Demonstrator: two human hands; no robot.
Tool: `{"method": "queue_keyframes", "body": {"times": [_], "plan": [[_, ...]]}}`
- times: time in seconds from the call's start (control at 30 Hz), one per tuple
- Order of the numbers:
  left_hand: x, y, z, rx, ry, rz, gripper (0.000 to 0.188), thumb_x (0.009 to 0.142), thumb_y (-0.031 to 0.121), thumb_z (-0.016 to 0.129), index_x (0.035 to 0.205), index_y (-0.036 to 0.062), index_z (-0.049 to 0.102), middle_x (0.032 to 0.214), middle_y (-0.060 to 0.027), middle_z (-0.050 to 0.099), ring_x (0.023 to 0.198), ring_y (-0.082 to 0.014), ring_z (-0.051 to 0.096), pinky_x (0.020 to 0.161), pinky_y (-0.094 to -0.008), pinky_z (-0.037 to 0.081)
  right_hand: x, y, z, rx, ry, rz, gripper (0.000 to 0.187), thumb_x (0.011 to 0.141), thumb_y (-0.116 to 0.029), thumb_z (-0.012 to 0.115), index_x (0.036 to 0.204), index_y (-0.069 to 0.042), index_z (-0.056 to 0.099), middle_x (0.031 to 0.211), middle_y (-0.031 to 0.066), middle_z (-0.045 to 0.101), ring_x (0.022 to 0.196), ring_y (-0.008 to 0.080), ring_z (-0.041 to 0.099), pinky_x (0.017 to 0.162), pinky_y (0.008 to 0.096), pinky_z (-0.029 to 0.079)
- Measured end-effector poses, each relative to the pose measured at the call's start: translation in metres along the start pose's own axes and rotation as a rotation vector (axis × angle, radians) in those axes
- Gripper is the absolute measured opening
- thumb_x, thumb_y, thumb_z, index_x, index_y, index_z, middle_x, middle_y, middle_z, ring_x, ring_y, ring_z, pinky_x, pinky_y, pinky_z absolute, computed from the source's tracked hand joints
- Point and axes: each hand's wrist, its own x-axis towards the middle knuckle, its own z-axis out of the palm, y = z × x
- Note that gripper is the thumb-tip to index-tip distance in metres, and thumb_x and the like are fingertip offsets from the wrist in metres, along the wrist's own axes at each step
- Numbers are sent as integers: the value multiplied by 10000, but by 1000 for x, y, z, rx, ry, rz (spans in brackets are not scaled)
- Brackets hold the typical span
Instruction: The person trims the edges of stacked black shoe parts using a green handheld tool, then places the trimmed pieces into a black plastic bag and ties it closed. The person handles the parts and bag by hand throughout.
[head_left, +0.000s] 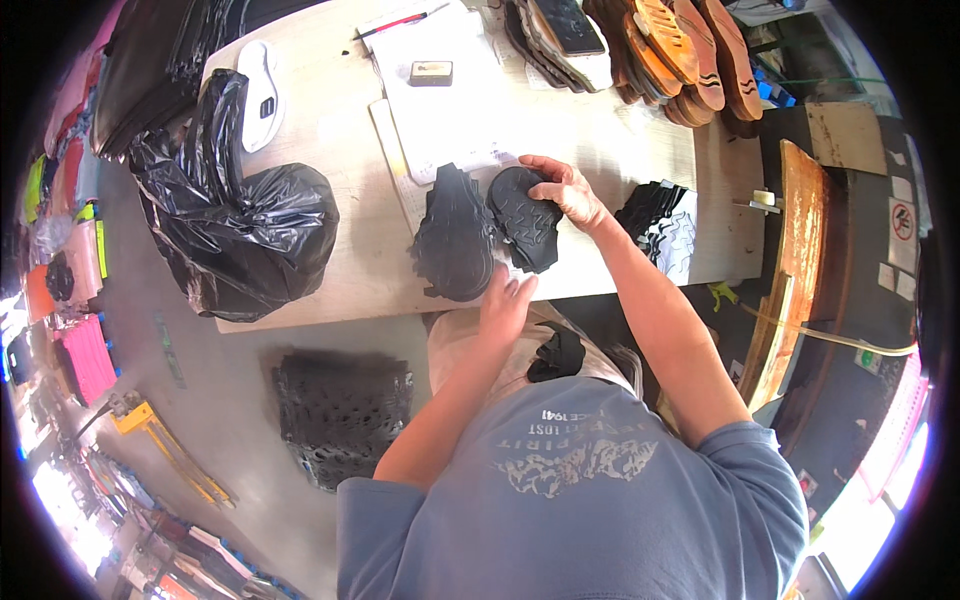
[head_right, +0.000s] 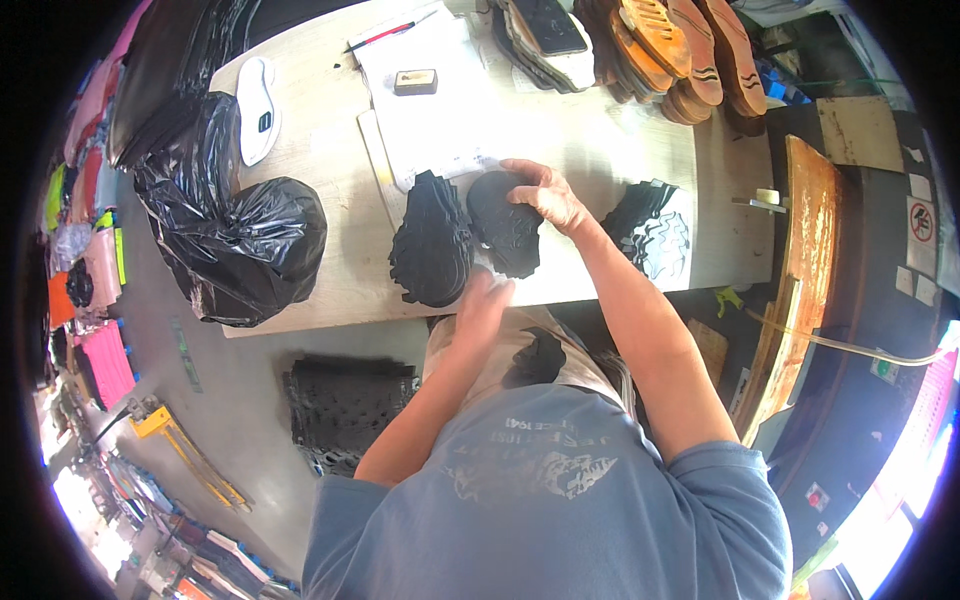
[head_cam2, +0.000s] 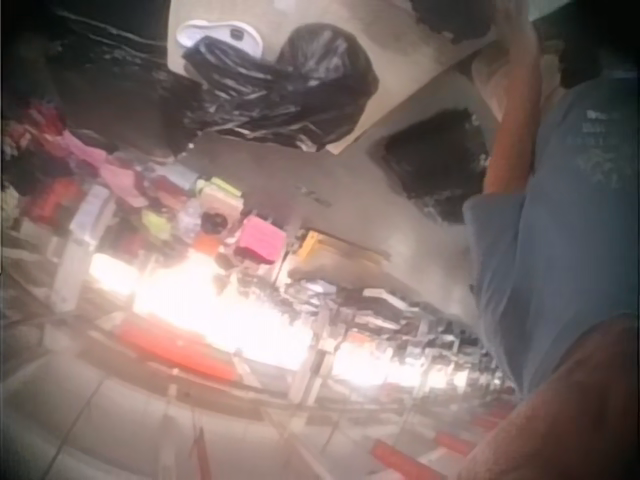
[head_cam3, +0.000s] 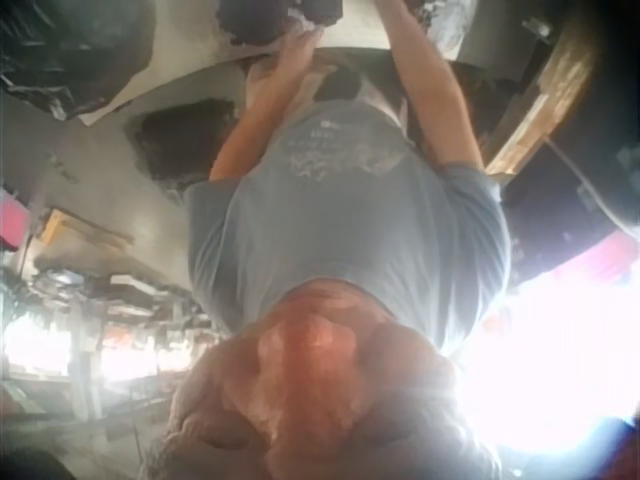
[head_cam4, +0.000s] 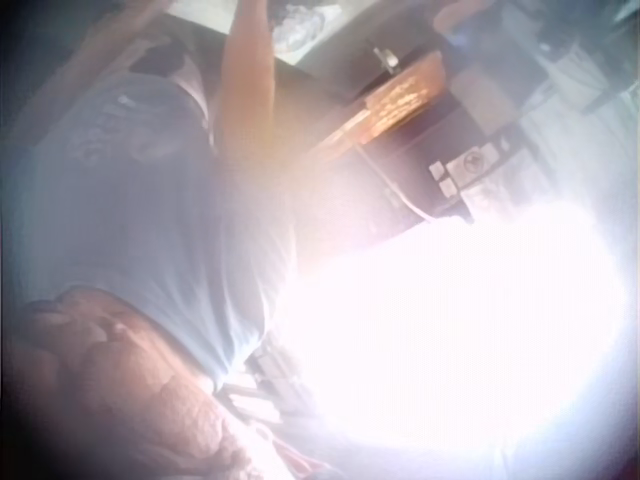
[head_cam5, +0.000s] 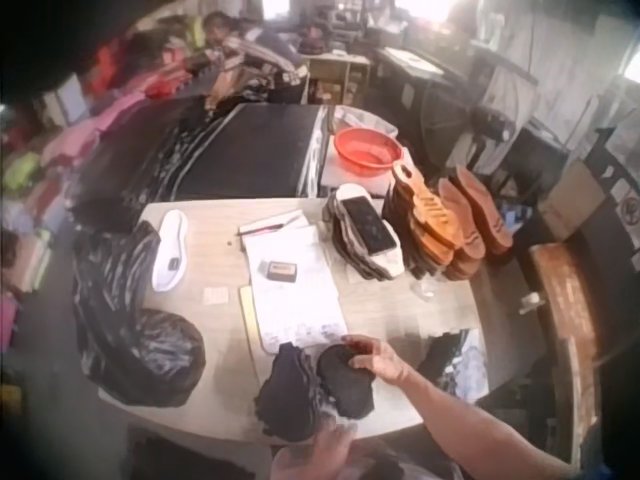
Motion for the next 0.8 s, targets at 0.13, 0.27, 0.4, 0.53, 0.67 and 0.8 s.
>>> {"method": "queue_keyframes", "body": {"times": [0.13, 0.27, 0.4, 0.53, 0.67, 0.8], "plan": [[-71, 41, -49, 386, -268, 216, 296, 1025, 189, 675, 1214, -34, 721, 1144, -103, 766, 1077, -145, 712, 885, -313, 557, -11, 8, 4, -104, 100, -169, 741, 861, -168, 775, 1529, -10, 497, 1398, 165, 625, 1295, 240, 574, 1136, 349, 427], [-72, 82, -97, 67, 64, 492, 223, 1067, 97, 590, 1170, -56, 716, 1141, -113, 757, 1041, -192, 708, 985, -336, 550, -30, 23, 10, 98, 340, -227, 712, 1032, -364, 658, 1620, -76, 378, 1520, 139, 548, 1387, 220, 497, 1178, 374, 358], [6, 104, -124, 207, 291, 598, 514, 1069, 159, 609, 1522, -37, 467, 1561, -209, 508, 1448, -259, 486, 1219, -383, 351, -46, 36, 25, 292, 485, -205, 752, 1075, -542, 535, 1635, -78, 344, 1548, 142, 520, 1424, 226, 469, 1197, 371, 322], [46, 88, -110, 120, 127, 348, 779, 1032, 384, 675, 1586, -61, 354, 1619, -237, 419, 1512, -302, 394, 1234, -382, 319, -44, 48, 51, 49, 598, -156, 713, 1109, -463, 500, 1638, -24, 311, 1627, 173, 437, 1517, 262, 373, 1254, 342, 245], [43, 78, -103, 279, 84, 452, 781, 1043, 389, 657, 1576, -87, 343, 1569, -230, 476, 1452, -294, 462, 1210, -375, 353, -27, 57, 73, -284, 687, -251, 597, 1122, -305, 498, 1613, -3, 340, 1598, 229, 420, 1468, 335, 421, 1218, 373, 318], [45, 78, -107, 255, 74, 408, 721, 1050, 363, 651, 1565, -67, 386, 1513, -218, 537, 1401, -265, 510, 1168, -368, 396, -19, 60, 83, -504, 712, -265, 564, 1116, -299, 460, 1582, 3, 363, 1553, 294, 395, 1398, 468, 445, 1191, 468, 374]]}}
